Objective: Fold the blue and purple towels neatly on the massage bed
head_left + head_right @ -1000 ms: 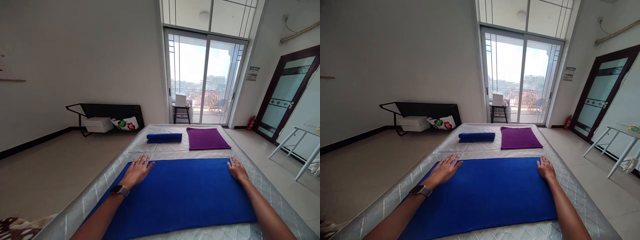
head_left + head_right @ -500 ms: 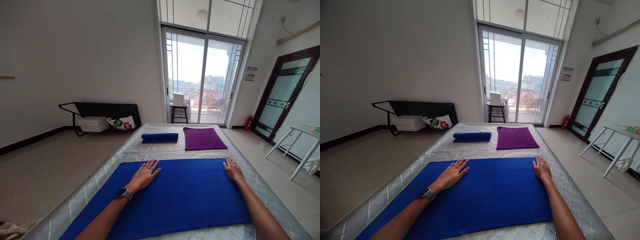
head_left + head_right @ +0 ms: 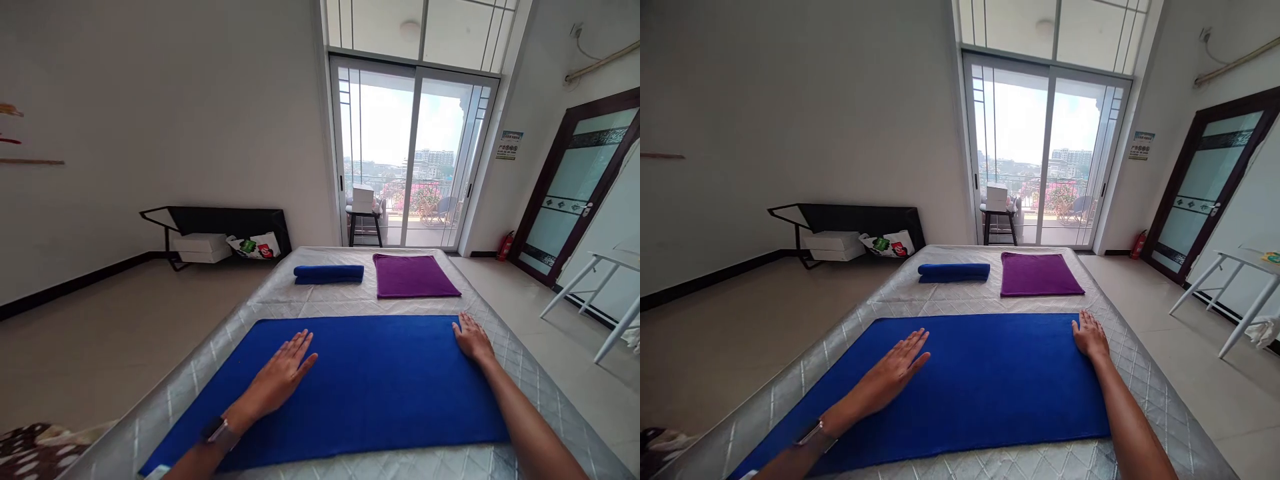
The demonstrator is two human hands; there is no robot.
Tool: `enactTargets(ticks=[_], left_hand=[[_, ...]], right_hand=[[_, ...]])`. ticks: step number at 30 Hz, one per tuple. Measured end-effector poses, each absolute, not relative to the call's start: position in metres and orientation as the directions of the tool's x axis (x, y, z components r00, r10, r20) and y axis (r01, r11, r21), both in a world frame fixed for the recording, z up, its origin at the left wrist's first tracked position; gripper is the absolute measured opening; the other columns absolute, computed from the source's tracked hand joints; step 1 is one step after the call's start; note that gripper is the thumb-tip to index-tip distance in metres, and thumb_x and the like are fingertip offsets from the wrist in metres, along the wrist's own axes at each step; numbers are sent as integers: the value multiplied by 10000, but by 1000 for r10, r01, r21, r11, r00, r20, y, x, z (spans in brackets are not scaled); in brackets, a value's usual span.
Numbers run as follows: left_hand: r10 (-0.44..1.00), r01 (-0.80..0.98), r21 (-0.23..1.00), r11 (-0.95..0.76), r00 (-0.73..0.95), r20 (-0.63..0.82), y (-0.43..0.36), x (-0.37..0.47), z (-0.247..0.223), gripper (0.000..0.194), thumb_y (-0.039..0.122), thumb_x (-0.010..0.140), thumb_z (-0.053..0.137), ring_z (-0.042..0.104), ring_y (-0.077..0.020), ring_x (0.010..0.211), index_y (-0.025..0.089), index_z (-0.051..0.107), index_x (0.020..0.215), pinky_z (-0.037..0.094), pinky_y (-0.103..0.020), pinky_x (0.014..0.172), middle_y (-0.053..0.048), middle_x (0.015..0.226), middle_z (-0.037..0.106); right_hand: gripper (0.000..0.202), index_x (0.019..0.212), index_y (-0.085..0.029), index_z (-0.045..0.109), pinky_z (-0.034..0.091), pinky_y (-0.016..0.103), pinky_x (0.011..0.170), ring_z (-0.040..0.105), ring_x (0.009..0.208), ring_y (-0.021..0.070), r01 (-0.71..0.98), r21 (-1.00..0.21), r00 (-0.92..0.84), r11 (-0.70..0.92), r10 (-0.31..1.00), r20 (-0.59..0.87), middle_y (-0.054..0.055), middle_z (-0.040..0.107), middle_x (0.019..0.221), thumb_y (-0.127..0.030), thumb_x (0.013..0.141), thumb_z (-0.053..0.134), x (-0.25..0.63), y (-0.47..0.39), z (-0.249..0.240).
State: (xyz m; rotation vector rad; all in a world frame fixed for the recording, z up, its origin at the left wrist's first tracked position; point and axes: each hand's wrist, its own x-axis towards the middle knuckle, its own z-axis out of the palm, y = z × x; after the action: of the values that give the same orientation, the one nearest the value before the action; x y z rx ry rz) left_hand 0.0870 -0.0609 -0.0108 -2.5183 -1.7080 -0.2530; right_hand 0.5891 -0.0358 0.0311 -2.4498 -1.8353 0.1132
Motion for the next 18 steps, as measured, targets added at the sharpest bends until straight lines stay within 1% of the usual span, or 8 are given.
enactTargets(ticks=[3,6,8,9,11,13,16,18], left_hand=[[886,885,90,-457,444,130,-92,127,-13,612,547,1002,259,255,-219,1485,269,232,1547,264,-412,1207,-41,1617,258],[906,902,107,-419,410,102,-110,105,-20,615,545,995,271,253,-218,1486,280,208,1547,251,-412,1210,-27,1618,240],[926,926,69,-372,363,107,-116,61,-31,603,523,987,264,262,-233,1483,277,264,1538,265,-446,1201,-30,1613,249],[927,931,37,-362,356,115,-118,35,-37,591,509,976,271,272,-247,1480,286,328,1520,274,-470,1193,-30,1606,269],[934,946,-32,-323,324,149,-124,-16,-51,544,481,941,298,313,-284,1462,333,509,1420,314,-518,1162,-18,1558,382],[953,967,-83,-243,253,168,-134,-54,-60,548,457,905,303,348,-320,1443,320,607,1339,343,-551,1133,-41,1527,438],[962,977,-100,-190,205,178,-154,-78,-63,570,477,869,333,378,-328,1426,318,603,1345,381,-542,1109,-39,1536,429],[957,979,-55,-196,203,209,-165,-81,-63,559,493,861,378,410,-313,1409,344,584,1359,414,-508,1095,-17,1530,443]], right_hand=[[641,1543,-64,268,154,359,1214,213,1495,190,956,-98,277,-277,961,-13,112,310,1600,-375,985,204,590,-35,31],[640,1542,-67,274,158,352,1212,220,1493,191,956,-89,281,-281,960,-11,111,313,1599,-376,986,203,590,-35,31],[640,1542,-68,276,160,356,1212,223,1492,194,956,-90,278,-278,961,-10,112,315,1598,-377,986,204,589,-36,32],[640,1541,-67,277,160,359,1212,222,1492,196,957,-93,276,-276,961,-10,113,315,1598,-376,986,203,589,-36,32],[639,1541,-64,277,155,358,1214,218,1494,196,956,-93,276,-277,961,-17,114,304,1602,-374,987,200,588,-37,33],[640,1544,-63,266,145,349,1215,209,1496,191,956,-86,281,-282,959,-26,113,289,1608,-376,990,195,588,-37,34],[644,1553,-69,236,141,351,1216,198,1499,186,956,-85,278,-280,960,-33,106,276,1614,-384,993,189,587,-38,36],[646,1555,-71,228,142,357,1216,196,1499,186,956,-94,275,-276,961,-32,101,270,1616,-388,994,181,587,-39,37]])
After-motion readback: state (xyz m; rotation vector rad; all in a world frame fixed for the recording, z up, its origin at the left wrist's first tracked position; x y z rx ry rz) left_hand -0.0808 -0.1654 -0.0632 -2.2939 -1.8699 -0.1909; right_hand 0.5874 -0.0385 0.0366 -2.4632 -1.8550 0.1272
